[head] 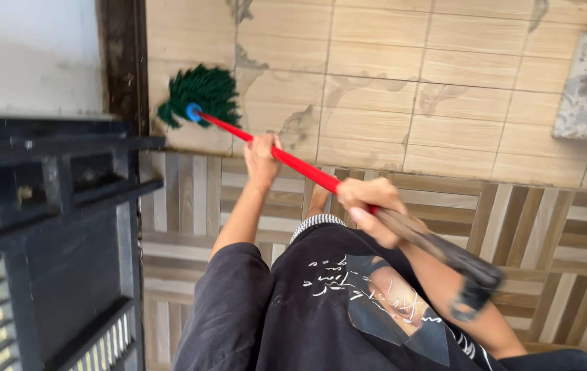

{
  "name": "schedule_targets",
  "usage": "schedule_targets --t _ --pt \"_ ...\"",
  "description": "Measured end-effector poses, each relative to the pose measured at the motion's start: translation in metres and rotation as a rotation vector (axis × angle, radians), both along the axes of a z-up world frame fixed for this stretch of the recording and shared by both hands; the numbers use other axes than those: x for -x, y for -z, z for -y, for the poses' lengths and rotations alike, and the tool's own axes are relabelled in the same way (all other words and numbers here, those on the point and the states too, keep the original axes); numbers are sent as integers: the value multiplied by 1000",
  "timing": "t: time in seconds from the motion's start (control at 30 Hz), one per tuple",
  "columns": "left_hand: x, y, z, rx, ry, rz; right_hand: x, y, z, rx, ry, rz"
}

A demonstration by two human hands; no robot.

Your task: Mopping the tiled floor of a residence, moving through hallways and entryways.

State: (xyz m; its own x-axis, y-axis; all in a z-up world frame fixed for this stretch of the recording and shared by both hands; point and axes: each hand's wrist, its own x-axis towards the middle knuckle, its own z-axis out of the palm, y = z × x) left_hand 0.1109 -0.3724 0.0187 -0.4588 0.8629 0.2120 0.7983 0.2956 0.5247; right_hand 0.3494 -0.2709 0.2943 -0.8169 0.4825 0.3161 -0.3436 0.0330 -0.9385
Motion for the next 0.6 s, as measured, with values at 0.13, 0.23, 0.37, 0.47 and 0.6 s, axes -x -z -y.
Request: schedule_targets --t 0.13,0.23,0.37,0.47,0.6 --pt "-80 -9 -24 -24 246 51 -91 -28 2 146 225 86" --pt "-169 -25 -46 95 392 152 -173 -56 10 110 397 131" --pt "-291 -58 -81 4 658 193 -292 -78 27 54 575 102" --pt "-405 -65 -92 43 726 231 -388 -93 53 16 693 56" --pt "-541 -88 -94 48 942 400 -490 -123 93 -65 774 87"
